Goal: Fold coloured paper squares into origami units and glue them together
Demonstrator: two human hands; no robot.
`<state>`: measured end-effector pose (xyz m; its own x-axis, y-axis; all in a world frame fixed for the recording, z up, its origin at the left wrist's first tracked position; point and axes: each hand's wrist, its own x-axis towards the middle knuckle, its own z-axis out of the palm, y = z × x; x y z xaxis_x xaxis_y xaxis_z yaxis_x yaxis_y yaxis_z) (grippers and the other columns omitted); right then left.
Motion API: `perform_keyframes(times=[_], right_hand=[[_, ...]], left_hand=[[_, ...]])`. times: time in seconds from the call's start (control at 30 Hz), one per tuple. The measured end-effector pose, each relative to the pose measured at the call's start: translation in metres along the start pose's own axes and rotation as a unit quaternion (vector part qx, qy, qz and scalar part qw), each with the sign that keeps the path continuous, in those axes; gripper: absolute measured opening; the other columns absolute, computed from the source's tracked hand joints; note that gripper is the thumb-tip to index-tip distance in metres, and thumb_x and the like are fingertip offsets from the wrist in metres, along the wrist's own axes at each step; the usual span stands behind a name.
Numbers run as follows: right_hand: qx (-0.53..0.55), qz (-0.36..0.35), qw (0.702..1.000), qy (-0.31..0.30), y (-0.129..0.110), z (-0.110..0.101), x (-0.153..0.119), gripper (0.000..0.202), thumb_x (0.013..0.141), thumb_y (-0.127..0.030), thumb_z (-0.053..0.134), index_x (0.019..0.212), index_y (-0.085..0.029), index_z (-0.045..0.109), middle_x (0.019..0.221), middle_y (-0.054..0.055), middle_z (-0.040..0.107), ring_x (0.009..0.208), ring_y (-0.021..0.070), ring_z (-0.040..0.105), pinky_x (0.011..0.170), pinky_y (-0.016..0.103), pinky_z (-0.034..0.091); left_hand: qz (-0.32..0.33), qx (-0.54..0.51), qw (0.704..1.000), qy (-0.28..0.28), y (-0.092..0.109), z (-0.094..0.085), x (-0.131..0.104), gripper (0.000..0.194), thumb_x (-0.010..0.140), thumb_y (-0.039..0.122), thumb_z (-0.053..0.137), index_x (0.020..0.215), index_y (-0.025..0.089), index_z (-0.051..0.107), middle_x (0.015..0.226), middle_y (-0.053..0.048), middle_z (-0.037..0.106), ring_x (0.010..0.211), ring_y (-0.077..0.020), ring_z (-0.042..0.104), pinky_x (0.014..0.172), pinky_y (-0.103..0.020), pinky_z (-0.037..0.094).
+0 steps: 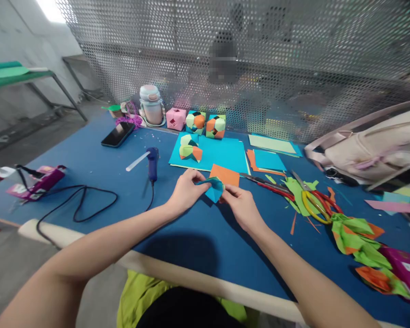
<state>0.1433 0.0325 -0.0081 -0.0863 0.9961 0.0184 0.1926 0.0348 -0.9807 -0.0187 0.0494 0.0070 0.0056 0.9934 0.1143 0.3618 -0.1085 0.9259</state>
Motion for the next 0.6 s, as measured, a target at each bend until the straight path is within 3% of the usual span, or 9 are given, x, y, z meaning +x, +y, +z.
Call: perform_keyframes(times=[0.1,0.27,0.4,0.5,0.6], right_hand=[[0.034,0.013,0.999,-0.028,0.001,0.002,-0.002,0.03,0.076,-0.04,0.057,0.087,-0.016,0.07,0.069,0.001,0.063,0.062,0.0134,0.053,0.063,0.027,0.045],[0.044,0.025,0.996,-0.08,0.004,0.001,-0.003,0.028,0.077,-0.038,0.056,0.085,-0.016,0.071,0.066,0.001,0.062,0.06,0.0133,0.053,0.062,0.027,0.045],[0.004,0.025,0.996,-0.091,0.001,-0.004,-0.004,0.025,0.077,-0.034,0.055,0.089,-0.018,0.07,0.07,0.002,0.064,0.063,0.015,0.056,0.062,0.028,0.046],[-0.083,-0.081,0.993,-0.012,-0.004,-0.006,-0.006,0.024,0.079,-0.032,0.054,0.095,-0.02,0.066,0.088,0.006,0.064,0.071,0.0162,0.058,0.064,0.029,0.047],[-0.162,-0.22,0.961,0.039,-0.008,-0.005,-0.01,0.018,0.081,-0.028,0.054,0.093,-0.02,0.065,0.088,0.006,0.061,0.071,0.0157,0.056,0.066,0.03,0.047]], left_hand=[[0.003,-0.012,1.0,0.006,-0.004,0.002,-0.003,0.017,0.066,0.024,0.063,0.074,0.016,0.051,0.077,0.0,0.056,0.071,-0.0121,0.052,0.066,-0.025,0.042],[-0.02,-0.114,0.989,-0.087,-0.007,0.005,-0.007,0.033,0.067,0.018,0.062,0.098,0.015,0.053,0.098,-0.006,0.062,0.083,-0.014,0.059,0.073,-0.026,0.047],[0.003,-0.084,0.985,-0.15,-0.008,0.002,-0.008,0.016,0.072,0.017,0.056,0.085,0.014,0.063,0.086,-0.003,0.066,0.083,-0.0149,0.06,0.077,-0.026,0.045],[-0.003,-0.04,0.991,-0.125,-0.01,-0.001,-0.009,0.017,0.072,0.019,0.055,0.085,0.015,0.064,0.078,-0.001,0.065,0.072,-0.0139,0.058,0.066,-0.024,0.044],[0.005,-0.015,0.993,-0.114,-0.011,0.0,-0.011,0.017,0.072,0.02,0.055,0.087,0.015,0.062,0.076,0.0,0.063,0.069,-0.0128,0.056,0.062,-0.023,0.042]])
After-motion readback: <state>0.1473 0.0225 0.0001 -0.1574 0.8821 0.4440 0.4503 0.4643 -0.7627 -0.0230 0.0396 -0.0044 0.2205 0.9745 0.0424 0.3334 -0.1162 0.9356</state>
